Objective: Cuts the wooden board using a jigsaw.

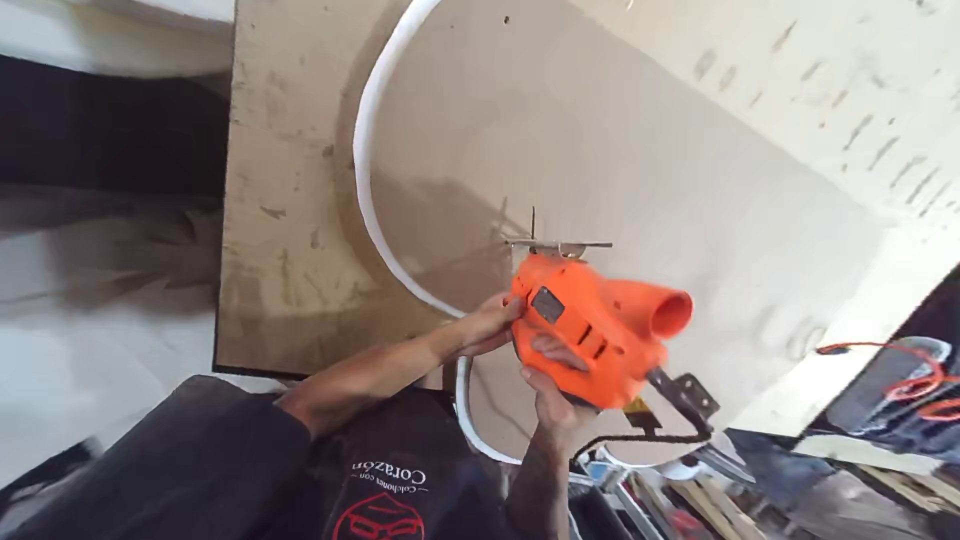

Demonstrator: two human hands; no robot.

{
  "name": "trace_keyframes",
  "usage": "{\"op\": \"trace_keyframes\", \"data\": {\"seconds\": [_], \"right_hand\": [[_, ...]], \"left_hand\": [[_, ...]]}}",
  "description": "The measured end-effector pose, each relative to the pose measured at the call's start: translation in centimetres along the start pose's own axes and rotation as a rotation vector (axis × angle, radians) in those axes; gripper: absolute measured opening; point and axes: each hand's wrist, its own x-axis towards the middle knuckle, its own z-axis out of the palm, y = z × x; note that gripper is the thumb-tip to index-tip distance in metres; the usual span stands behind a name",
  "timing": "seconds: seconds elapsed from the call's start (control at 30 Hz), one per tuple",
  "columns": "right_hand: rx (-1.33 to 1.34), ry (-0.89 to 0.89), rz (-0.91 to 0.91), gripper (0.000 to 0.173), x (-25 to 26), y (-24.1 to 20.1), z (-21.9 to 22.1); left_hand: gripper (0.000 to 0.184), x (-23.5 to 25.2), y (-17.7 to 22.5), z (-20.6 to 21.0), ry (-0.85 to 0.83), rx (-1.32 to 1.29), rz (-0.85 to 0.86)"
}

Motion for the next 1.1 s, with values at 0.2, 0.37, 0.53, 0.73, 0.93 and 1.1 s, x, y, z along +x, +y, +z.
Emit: {"op": "trace_keyframes", "data": {"seconds": [0.2,0.37,0.53,0.73,0.93,1.1], "right_hand": [[-0.074,-0.056,0.014,0.032,2.9,-1.6,1.7],[-0.063,-0.175,0.188,0.014,5.2,-3.8,2.6],[-0.127,-0.158,0.270,0.015,5.3,-4.9,2.8],[-0.173,-0.158,0.252,0.014,6.2,-5.8,3.6],[-0.169,-0.179,0.257,0.013,7.4,-6.5,4.2],[-0.190,-0.189,0.326,0.012,7.6,-7.2,4.1]], "left_hand": [[0.061,3.0,3.0,-0.4,0.010,-0.124,0.023],[0.051,4.0,3.5,-1.0,-0.077,-0.181,0.075],[0.047,4.0,3.6,-1.9,-0.134,-0.168,0.151],[0.046,4.1,4.0,-2.0,-0.146,-0.119,0.168],[0.043,4.1,4.3,-2.0,-0.146,-0.095,0.153],[0.040,4.2,4.7,-1.9,-0.142,-0.089,0.157]]}}
